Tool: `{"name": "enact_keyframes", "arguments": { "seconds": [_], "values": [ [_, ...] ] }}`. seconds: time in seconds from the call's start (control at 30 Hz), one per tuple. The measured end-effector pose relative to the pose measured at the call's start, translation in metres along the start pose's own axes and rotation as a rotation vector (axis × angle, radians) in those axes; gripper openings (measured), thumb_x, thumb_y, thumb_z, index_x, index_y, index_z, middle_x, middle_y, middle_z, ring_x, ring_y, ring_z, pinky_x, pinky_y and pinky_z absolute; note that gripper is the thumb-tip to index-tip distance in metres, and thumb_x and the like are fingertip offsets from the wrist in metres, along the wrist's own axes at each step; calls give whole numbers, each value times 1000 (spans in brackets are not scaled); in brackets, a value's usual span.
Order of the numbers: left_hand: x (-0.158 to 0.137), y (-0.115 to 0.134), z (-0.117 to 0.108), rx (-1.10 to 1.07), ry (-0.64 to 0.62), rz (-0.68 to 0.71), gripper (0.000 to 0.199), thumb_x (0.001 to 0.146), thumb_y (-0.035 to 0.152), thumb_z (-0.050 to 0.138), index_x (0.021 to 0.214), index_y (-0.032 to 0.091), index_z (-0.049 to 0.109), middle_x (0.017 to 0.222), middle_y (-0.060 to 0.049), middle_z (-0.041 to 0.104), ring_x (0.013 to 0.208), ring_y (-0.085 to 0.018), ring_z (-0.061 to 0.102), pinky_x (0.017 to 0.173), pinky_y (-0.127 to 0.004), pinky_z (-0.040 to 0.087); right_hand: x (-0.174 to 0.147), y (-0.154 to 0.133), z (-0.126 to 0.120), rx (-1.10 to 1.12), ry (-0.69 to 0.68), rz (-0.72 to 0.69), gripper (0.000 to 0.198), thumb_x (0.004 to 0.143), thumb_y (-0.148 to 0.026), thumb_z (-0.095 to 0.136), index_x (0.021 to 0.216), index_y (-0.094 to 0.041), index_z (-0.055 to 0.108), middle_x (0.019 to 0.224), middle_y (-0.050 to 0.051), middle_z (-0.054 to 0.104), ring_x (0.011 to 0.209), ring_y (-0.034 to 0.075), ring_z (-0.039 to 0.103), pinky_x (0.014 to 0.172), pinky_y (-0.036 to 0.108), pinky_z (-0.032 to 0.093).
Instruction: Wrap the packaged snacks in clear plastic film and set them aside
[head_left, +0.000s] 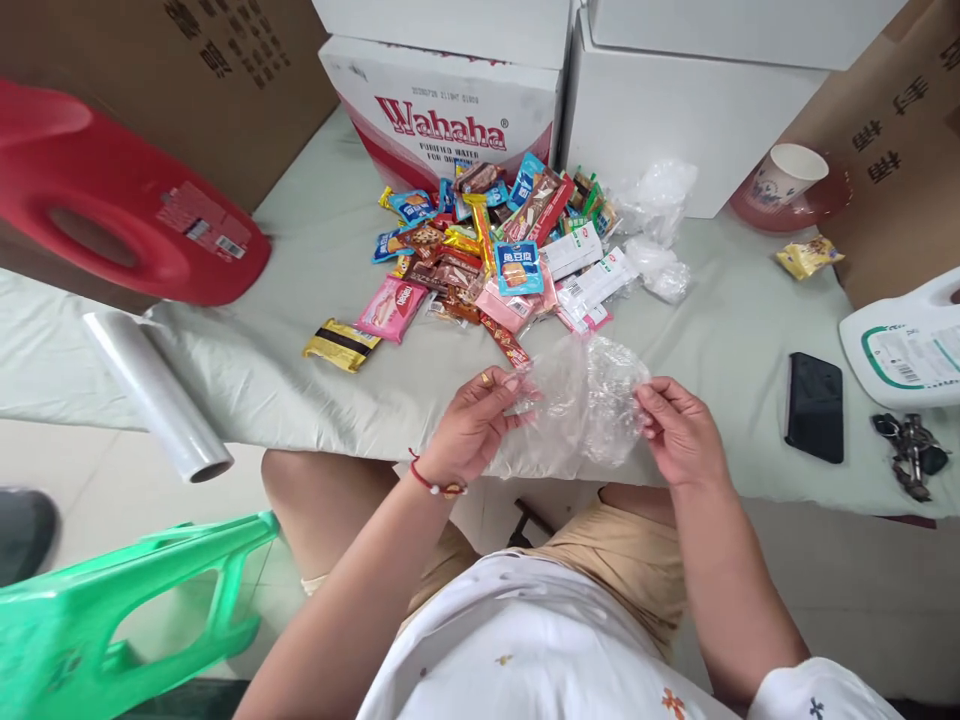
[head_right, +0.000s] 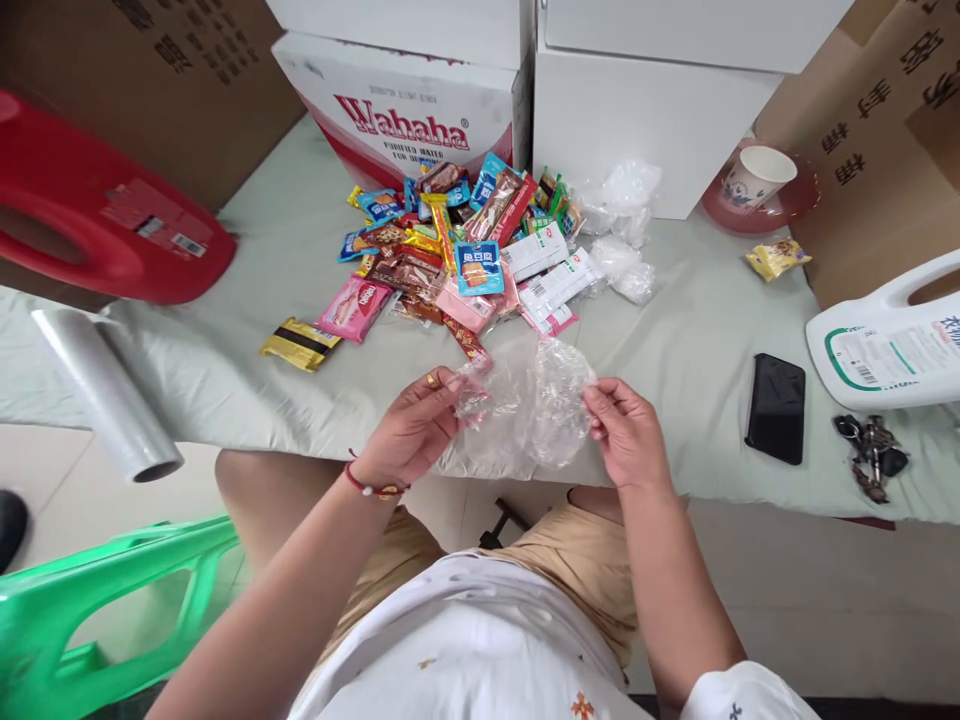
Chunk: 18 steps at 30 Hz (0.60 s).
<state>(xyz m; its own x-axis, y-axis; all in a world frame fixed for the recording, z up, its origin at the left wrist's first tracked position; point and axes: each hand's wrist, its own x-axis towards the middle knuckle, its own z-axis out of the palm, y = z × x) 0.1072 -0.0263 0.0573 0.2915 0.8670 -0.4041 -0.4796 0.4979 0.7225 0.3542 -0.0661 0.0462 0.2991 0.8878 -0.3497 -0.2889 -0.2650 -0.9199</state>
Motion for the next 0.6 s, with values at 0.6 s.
{"name": "enact_keyframes", "arguments": {
  "seconds": [0.6],
  "values": [
    [42, -5, -45, 154, 6, -160, 54, 57, 43, 96, 81, 18, 54, 81, 1, 68, 74, -17, 73, 64, -25, 55, -32, 5, 27, -1090, -263, -1068, 35, 90, -44, 73, 118, -24, 67, 109, 11, 68, 100, 27, 61, 90, 43, 52]
  ]
}}
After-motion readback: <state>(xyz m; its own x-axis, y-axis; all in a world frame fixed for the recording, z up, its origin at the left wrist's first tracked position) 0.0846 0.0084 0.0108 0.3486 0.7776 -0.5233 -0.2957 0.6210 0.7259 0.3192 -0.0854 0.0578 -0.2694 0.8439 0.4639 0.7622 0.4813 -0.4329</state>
